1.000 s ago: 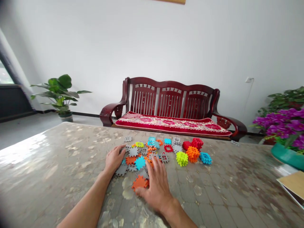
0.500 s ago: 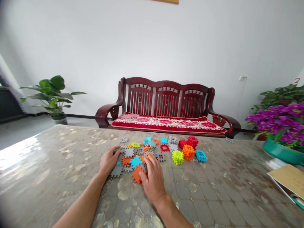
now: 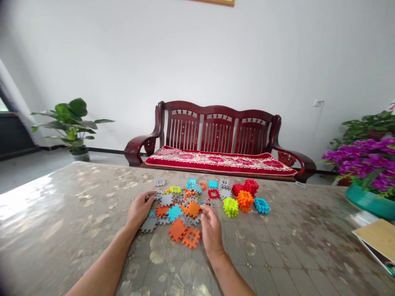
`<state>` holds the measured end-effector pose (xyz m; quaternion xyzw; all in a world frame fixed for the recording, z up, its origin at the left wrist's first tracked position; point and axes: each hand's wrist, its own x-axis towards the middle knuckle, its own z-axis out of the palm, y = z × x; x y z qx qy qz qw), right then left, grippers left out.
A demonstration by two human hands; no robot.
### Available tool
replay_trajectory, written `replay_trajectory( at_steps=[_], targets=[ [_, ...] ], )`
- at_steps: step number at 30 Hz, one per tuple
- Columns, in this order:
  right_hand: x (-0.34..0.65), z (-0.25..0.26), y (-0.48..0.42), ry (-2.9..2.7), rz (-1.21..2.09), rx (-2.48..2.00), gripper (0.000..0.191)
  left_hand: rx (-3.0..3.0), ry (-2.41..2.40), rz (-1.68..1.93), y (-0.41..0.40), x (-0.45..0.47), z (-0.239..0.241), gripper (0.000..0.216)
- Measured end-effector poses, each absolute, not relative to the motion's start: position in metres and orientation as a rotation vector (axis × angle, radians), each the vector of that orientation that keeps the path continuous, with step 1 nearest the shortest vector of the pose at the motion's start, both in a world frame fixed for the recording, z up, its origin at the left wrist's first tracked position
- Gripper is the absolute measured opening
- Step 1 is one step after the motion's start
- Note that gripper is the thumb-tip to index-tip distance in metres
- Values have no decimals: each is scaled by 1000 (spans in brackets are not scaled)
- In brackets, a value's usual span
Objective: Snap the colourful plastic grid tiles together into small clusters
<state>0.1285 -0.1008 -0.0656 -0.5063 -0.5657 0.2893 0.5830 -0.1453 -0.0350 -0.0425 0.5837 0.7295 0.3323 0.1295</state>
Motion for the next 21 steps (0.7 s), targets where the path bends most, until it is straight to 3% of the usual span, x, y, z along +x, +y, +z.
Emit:
replay_trajectory(
  at_steps=[8, 21],
  targets=[
    [136, -66, -89, -1394, 514, -1271, 33, 1738, 2118, 935, -37, -142, -40, 33],
    [134, -62, -88, -1453, 581, -1279, 27, 1827, 2123, 880, -36, -142, -42, 32]
  ],
)
